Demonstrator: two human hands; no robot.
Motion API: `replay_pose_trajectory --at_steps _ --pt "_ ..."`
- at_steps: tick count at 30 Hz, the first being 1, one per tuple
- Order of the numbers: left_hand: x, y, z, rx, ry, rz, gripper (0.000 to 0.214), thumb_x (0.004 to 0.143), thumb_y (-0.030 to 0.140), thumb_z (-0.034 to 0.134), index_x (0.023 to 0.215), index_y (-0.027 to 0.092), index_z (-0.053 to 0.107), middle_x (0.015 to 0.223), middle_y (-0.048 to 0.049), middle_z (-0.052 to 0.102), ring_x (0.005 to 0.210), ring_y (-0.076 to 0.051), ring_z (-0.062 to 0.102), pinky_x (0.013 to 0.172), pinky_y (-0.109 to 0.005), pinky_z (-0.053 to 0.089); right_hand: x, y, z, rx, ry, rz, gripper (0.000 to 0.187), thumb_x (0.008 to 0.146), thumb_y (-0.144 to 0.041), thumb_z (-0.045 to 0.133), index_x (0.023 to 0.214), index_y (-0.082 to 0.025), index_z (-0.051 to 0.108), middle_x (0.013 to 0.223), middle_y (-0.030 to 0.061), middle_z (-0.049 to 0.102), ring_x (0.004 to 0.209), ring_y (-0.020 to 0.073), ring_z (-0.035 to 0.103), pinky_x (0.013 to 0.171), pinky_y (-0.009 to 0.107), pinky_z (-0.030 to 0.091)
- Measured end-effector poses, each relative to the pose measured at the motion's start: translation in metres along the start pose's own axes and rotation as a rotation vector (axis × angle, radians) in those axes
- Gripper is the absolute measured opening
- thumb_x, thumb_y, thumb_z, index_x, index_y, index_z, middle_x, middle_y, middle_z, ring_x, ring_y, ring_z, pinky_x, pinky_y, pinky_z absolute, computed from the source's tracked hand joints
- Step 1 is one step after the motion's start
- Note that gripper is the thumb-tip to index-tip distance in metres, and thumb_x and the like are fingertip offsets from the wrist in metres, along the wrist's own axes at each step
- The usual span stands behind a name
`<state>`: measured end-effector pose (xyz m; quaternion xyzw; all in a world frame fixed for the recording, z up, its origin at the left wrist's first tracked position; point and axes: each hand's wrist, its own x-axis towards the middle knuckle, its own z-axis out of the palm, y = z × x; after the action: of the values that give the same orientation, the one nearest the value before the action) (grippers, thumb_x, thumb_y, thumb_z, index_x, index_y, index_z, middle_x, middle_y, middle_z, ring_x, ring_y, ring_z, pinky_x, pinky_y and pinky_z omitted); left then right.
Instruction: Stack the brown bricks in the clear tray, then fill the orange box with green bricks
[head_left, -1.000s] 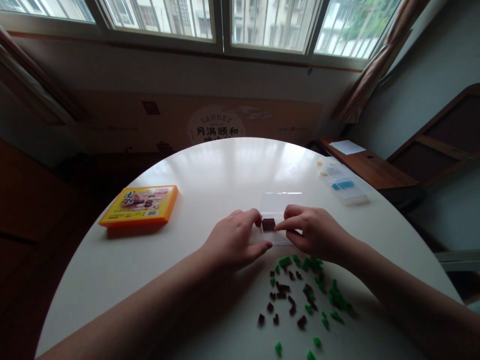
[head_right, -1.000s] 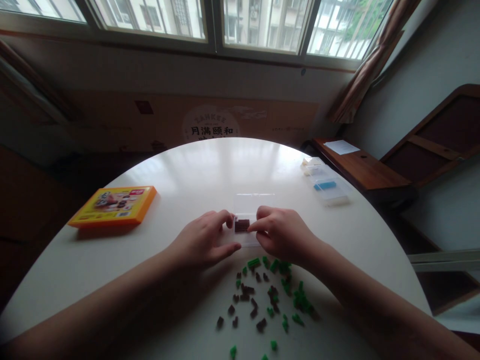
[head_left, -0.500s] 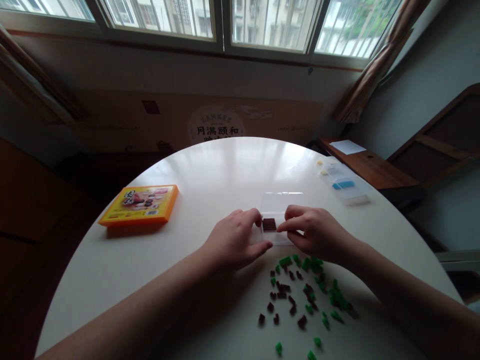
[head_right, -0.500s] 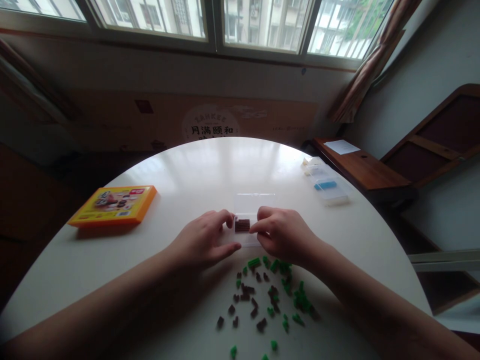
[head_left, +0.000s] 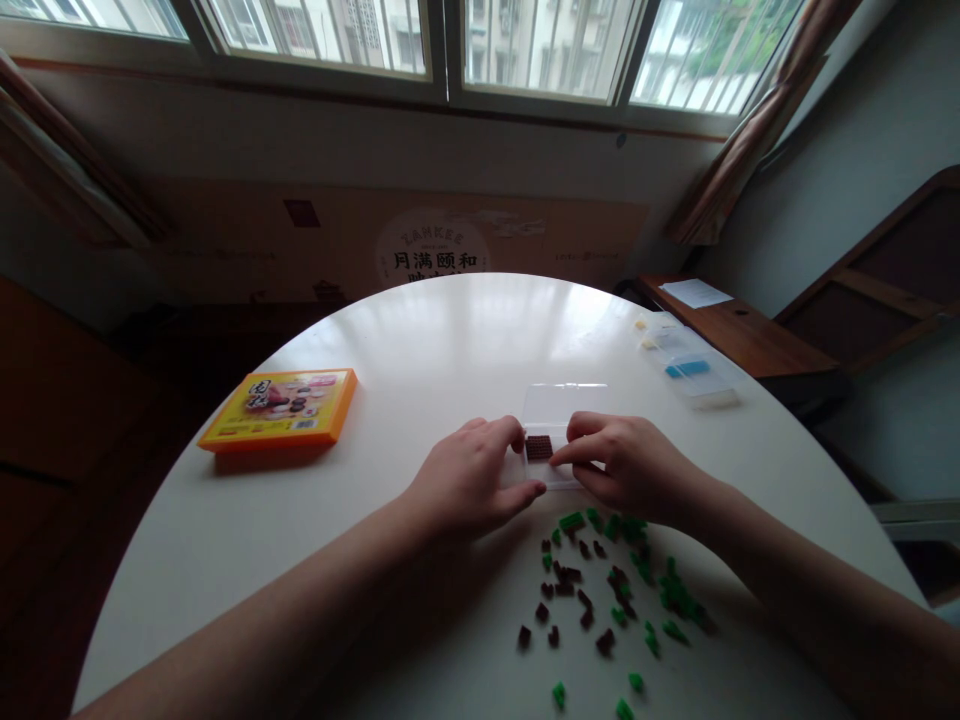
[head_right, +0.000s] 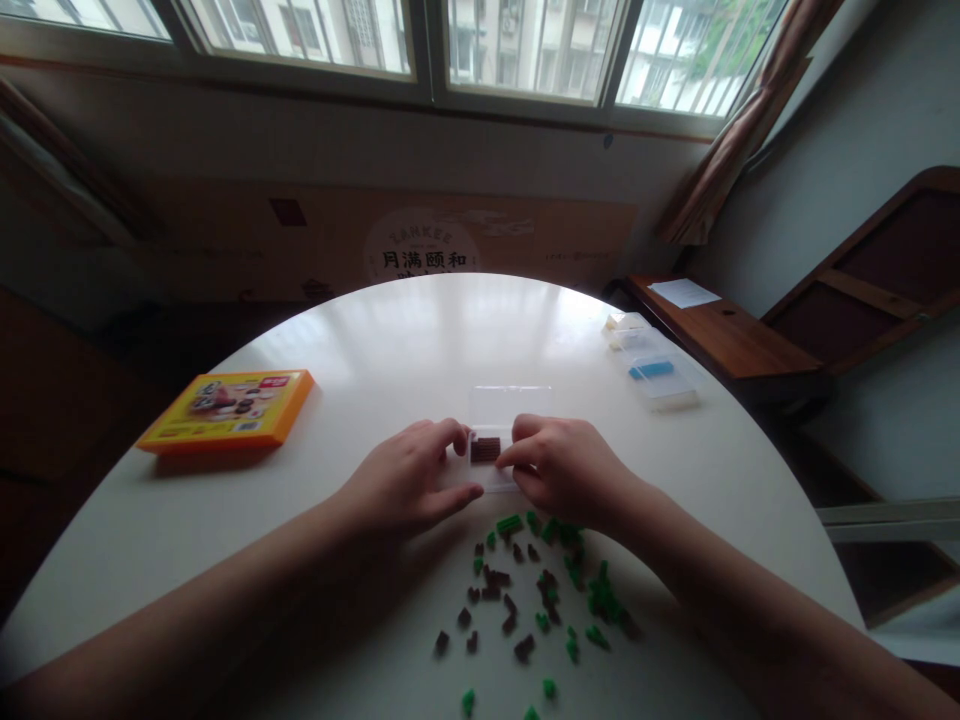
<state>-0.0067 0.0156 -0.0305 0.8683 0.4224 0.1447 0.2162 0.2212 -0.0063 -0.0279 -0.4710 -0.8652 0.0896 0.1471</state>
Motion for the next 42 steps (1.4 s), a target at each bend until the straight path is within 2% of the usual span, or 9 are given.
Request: replay_pose_trajectory --at_steps 6,15,20,29,42 --pt "0.0002 -0.0004 0.0013 0.001 0.008 -0.003 0.034 0.076 0.047 0.065 0.096 0.023 0.052 0.093 -0.0051 0.064 0.087 -0.026 0.060 0.072 -0.037 0.046 0.0004 -0.0005 0.0000 -0.002 -0.001 0.005 0.028 0.081 -0.017 0.060 0.094 -0.035 0.077 0.089 -0.0036 0.067 0.070 0.0106 0.060 0.064 0.026 0.040" --pt "0.0001 -0.0002 -0.0003 -0.001 -0.008 -0.005 0.033 0.076 0.047 0.065 0.094 0.023 0.052 0.095 -0.0056 0.065 0.090 -0.026 0.060 0.074 -0.037 0.047 -0.0005 0.0002 -0.0043 0.027 0.023 -0.009 0.027 0.081 -0.015 0.059 0.092 -0.032 0.078 0.088 -0.0019 0.067 0.070 0.0106 0.060 0.065 0.025 0.041" --pt "0.0003 -0.0010 0.0000 0.001 -0.015 -0.002 0.035 0.077 0.048 0.065 0.098 0.023 0.053 0.094 -0.0056 0.065 0.089 -0.026 0.060 0.074 -0.038 0.048 -0.0012 0.0031 -0.0061 -0.051 0.083 0.072 0.029 0.082 -0.015 0.056 0.096 -0.030 0.078 0.089 -0.0003 0.067 0.069 0.0112 0.060 0.063 0.026 0.040" --pt "0.0013 -0.0017 -0.0001 -0.001 -0.010 -0.001 0.034 0.077 0.047 0.065 0.097 0.023 0.052 0.094 -0.0054 0.065 0.090 -0.026 0.061 0.075 -0.037 0.048 0.0021 -0.0022 -0.0009 -0.136 0.020 0.135 0.025 0.084 -0.019 0.056 0.088 -0.029 0.078 0.091 -0.0003 0.067 0.068 0.0115 0.059 0.061 0.025 0.038" --pt "0.0005 -0.0015 0.0004 0.015 -0.012 0.005 0.034 0.077 0.048 0.064 0.096 0.024 0.050 0.096 -0.0060 0.065 0.091 -0.026 0.060 0.076 -0.039 0.048 0.0048 -0.0036 0.0007 -0.147 0.036 0.145 0.026 0.085 -0.020 0.059 0.099 -0.032 0.077 0.088 -0.0004 0.069 0.067 0.0118 0.059 0.059 0.025 0.036"
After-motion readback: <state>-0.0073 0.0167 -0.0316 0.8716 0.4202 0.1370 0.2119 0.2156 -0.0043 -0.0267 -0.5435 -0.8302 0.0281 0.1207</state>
